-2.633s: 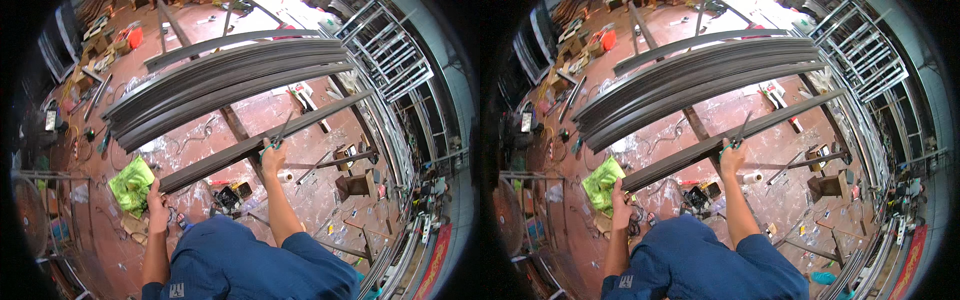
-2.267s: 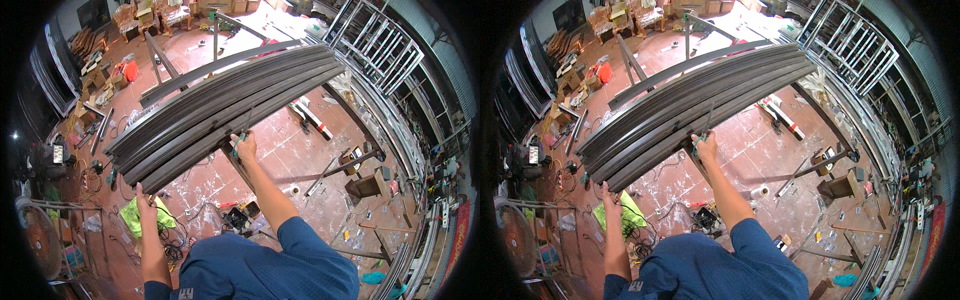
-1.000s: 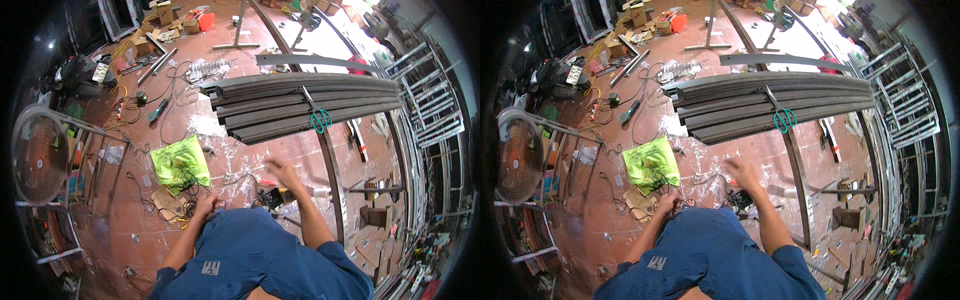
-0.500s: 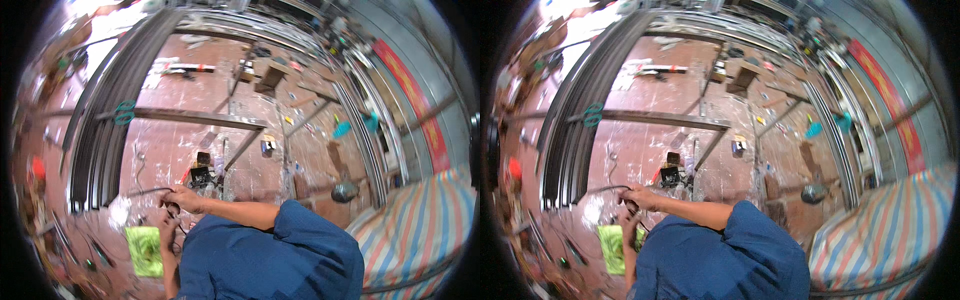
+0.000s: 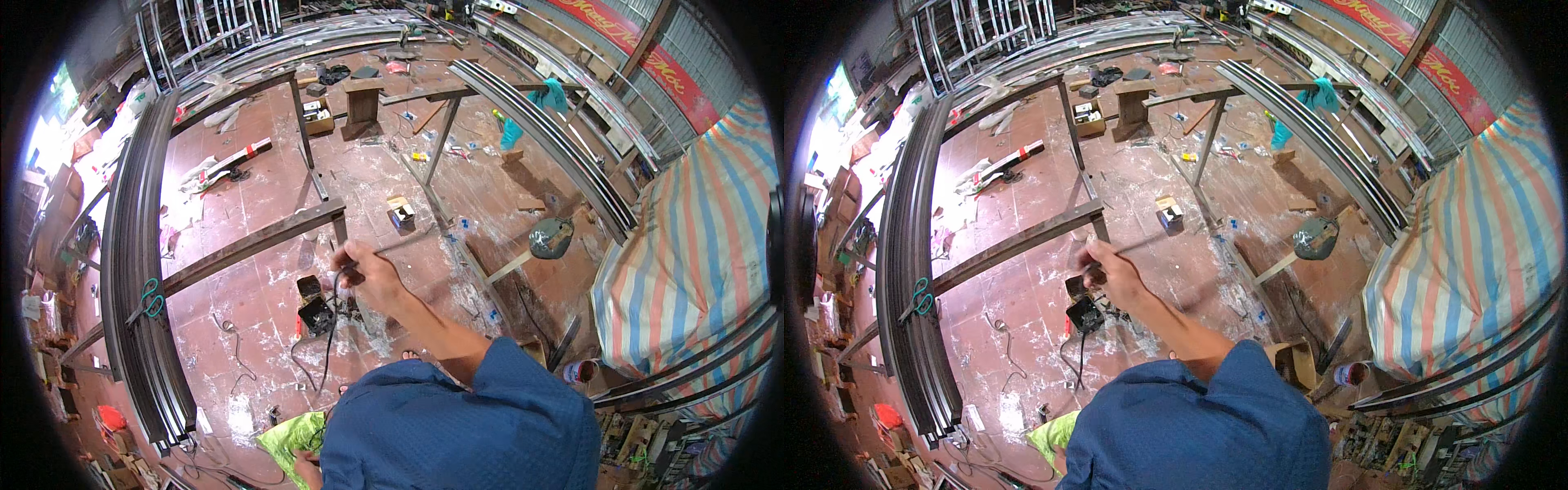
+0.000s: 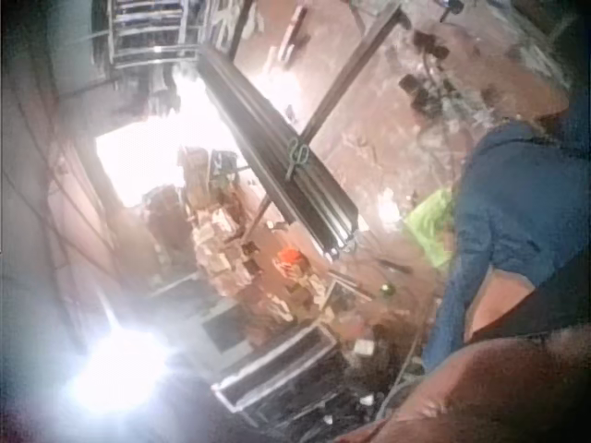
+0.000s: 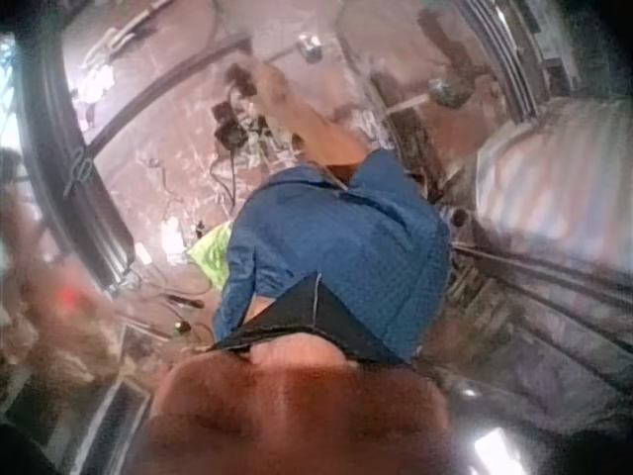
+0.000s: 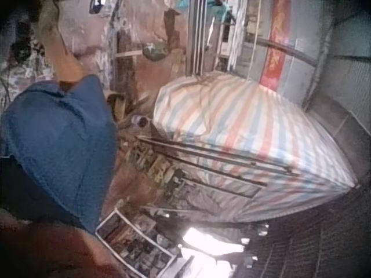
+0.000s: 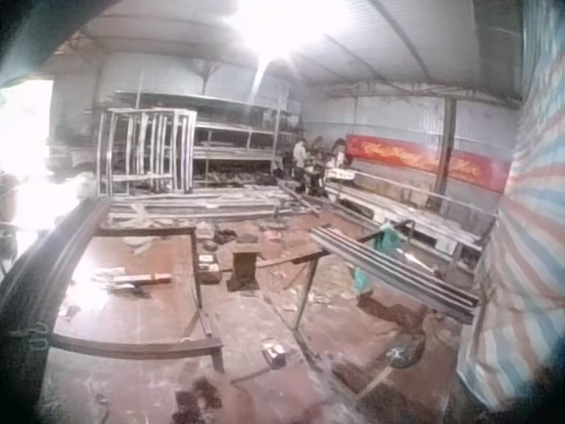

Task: The person uses green-handled shears to cut long dark metal profiles on a workbench. They repeatedly pick up a profile, position it, cut a section, and place the cut piece aside. The process is repeated multiple times throughout the clip.

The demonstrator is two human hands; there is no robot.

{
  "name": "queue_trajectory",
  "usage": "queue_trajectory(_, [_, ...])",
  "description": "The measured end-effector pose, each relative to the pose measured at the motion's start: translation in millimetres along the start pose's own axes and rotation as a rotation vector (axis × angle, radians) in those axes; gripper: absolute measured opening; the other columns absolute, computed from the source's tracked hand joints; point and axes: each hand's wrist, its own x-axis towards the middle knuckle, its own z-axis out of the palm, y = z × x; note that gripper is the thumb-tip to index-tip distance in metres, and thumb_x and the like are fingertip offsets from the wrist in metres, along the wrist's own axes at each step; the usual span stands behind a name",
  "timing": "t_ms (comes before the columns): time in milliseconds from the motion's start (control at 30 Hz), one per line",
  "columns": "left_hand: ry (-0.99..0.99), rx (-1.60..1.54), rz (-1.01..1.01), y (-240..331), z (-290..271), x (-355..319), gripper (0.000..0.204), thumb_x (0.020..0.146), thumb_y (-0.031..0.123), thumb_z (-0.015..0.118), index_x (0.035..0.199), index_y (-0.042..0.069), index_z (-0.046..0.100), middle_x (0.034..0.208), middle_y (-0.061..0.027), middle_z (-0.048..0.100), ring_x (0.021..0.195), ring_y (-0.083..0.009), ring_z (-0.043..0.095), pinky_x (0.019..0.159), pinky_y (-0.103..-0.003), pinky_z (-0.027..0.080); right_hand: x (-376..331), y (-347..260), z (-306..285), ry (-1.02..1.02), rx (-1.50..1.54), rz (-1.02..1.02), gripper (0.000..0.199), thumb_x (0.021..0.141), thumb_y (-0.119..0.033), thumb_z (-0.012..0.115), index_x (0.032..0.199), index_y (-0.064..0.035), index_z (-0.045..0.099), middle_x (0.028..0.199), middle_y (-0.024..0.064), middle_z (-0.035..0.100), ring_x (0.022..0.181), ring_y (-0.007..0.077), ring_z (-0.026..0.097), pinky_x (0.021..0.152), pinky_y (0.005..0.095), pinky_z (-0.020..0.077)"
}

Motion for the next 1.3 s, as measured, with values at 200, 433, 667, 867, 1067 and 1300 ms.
queue_trajectory(200, [0.072,-0.524,0.339,177,-6,-29,0.040,0.109,0.042,0.052,0.088,0.008,0.060,0.057,0.0013,0.044,0.046,-0.0089,0.038,0.043,-0.026,0.035,-40,49,-133,0.233,-0.361,0.129,0.029,0.105,-0.033,0.059,0.107,-0.0057,0.070,0.095,0.0026,0.069,0.077,0.0110,0.064,0.070,0.0280,0.0513])
queue_trajectory(433, [-0.111,-0.611,1.110,398,-30,-176,0.031,0.109,0.031,0.054,0.104,0.001,0.063,0.063,-0.0013,0.045,0.056,-0.0107,0.039,0.051,-0.026,0.029,-82,60,-209,0.373,-0.272,0.257,0.030,0.101,-0.032,0.065,0.101,-0.0035,0.072,0.089,0.0046,0.071,0.071,0.0109,0.062,0.064,0.0276,0.0493])
queue_trajectory(667, [-0.563,-0.705,0.409,355,63,-77,0.024,0.105,0.029,0.057,0.107,0.008,0.069,0.063,0.0031,0.046,0.047,-0.0098,0.038,0.042,-0.028,0.029,-130,33,-265,0.467,-0.339,0.123,0.029,0.101,-0.029,0.065,0.102,-0.0003,0.072,0.085,0.0033,0.071,0.074,0.0105,0.064,0.068,0.0282,0.0520])
queue_trajectory(867, [-0.737,-0.695,0.008,358,203,-93,0.041,0.106,0.036,0.056,0.129,0.004,0.065,0.067,0.0030,0.053,0.048,-0.0093,0.044,0.044,-0.027,0.035,-168,-31,-300,0.765,-0.588,0.004,0.030,0.101,-0.028,0.066,0.105,0.0019,0.070,0.089,0.0055,0.072,0.077,0.0128,0.065,0.074,0.0302,0.0530])
queue_trajectory(1067, [-0.746,-0.206,0.223,367,234,-70,0.044,0.105,0.038,0.058,0.133,0.005,0.066,0.070,0.0012,0.060,0.052,-0.0089,0.051,0.046,-0.023,0.039,-175,-74,-330,0.953,-0.903,-0.204,0.027,0.100,-0.027,0.067,0.100,-0.0012,0.074,0.083,0.0039,0.072,0.072,0.0113,0.065,0.067,0.0295,0.0526])
queue_trajectory(1300, [-0.737,0.001,0.271,398,250,-83,0.044,0.100,0.032,0.069,0.132,0.002,0.065,0.081,-0.0042,0.066,0.068,-0.0111,0.063,0.055,-0.026,0.046,-153,-71,-321,0.948,-0.578,-0.180,0.025,0.100,-0.024,0.068,0.100,0.0005,0.071,0.081,0.0028,0.070,0.070,0.0110,0.063,0.065,0.0282,0.0535])
